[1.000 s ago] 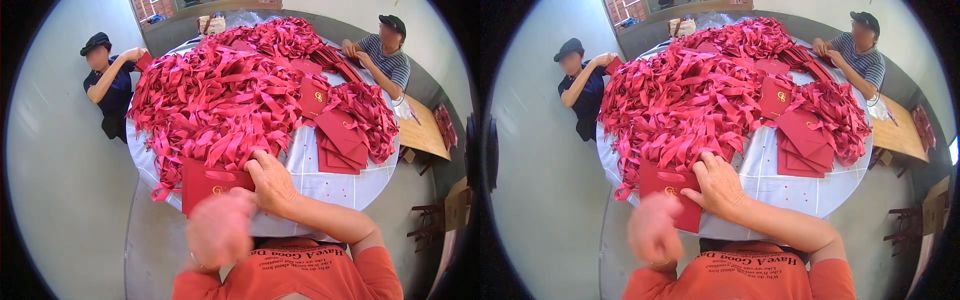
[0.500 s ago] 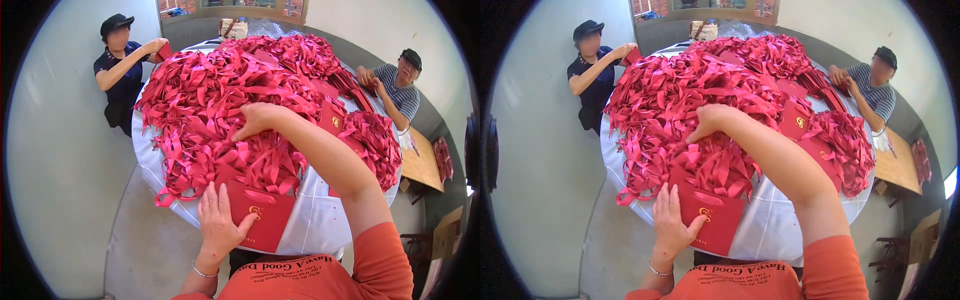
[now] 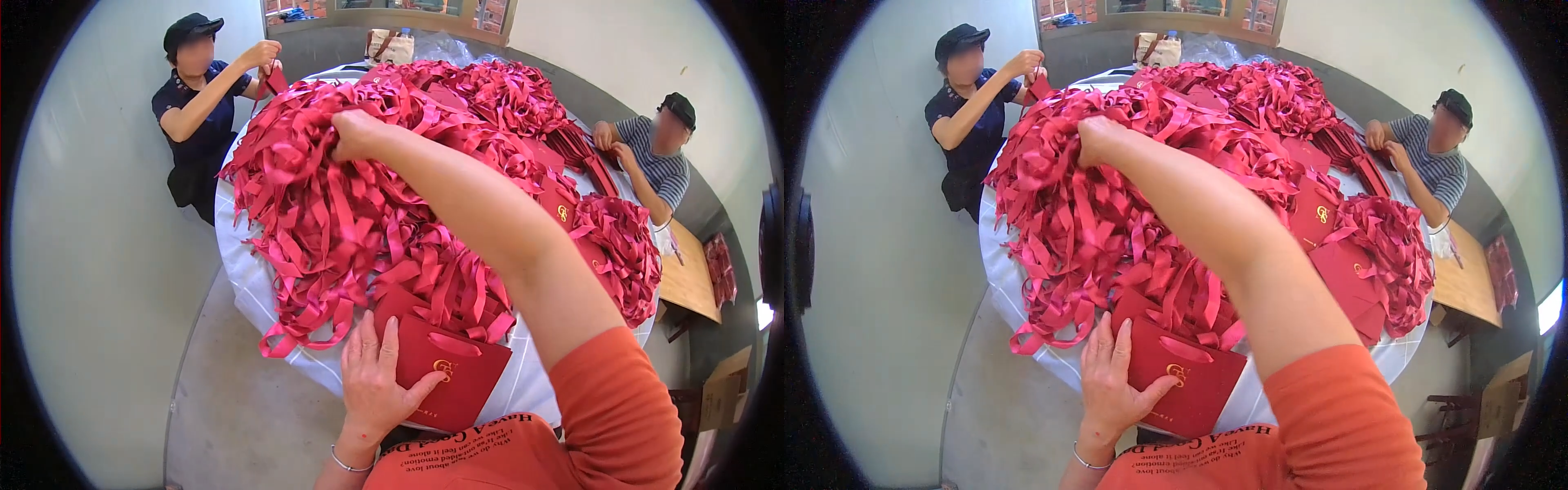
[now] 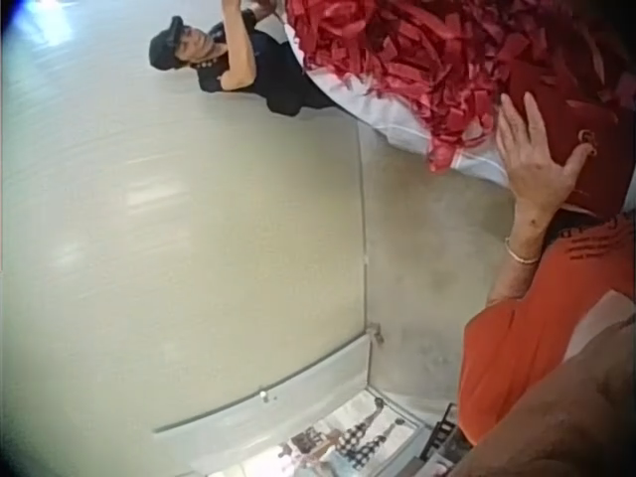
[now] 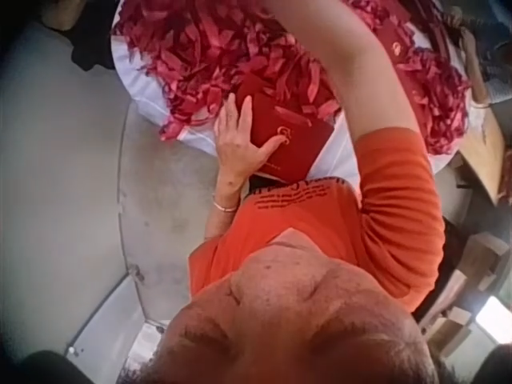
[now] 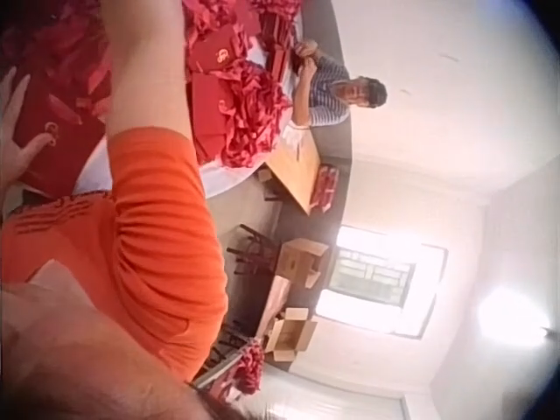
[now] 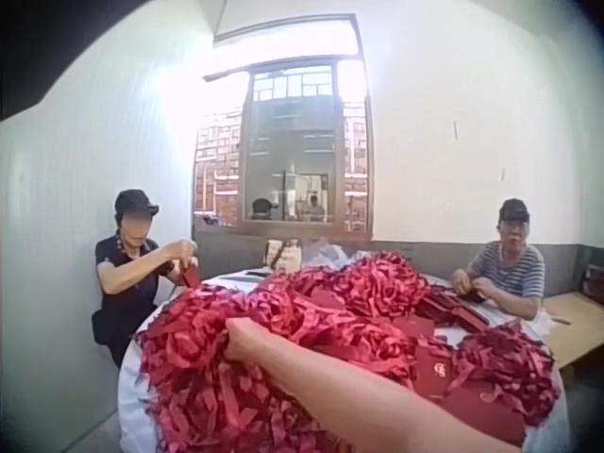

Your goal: The person attaches decorative pink ribbons to red gift bags by hand.

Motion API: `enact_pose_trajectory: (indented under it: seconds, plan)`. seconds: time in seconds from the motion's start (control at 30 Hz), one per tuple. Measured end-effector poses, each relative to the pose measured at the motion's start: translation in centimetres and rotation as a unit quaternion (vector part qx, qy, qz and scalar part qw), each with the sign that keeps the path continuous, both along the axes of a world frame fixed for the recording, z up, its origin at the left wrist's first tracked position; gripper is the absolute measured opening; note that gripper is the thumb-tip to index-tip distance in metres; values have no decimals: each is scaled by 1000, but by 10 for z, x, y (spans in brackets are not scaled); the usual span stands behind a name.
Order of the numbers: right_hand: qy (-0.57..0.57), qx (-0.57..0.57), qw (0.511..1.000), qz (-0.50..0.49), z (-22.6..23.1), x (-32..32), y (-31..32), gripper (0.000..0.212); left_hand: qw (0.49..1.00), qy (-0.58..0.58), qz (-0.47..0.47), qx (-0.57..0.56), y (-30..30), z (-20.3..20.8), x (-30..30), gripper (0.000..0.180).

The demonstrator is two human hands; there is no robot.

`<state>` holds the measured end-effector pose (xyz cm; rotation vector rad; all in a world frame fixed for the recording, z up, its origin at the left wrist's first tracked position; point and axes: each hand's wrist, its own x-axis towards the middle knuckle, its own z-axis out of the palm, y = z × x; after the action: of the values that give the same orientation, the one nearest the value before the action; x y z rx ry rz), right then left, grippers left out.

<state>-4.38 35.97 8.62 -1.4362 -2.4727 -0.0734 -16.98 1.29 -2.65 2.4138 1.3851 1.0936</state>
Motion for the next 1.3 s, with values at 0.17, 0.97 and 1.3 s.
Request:
enact_pose_trajectory:
  seconds: [0.17,0.97,1.3]
  plan:
    - [-109,20,993,41,12,7,-98,63,1000,11,9,-6,-1,-3,-6,95]
    - [272,-111,938,-185,-67,154,-300,80,959,270,68,-54,101,46,69,107]
    - [302,-36,935,-184,-62,198,-298,83,987,153,-1,-56,113,32,79,120]
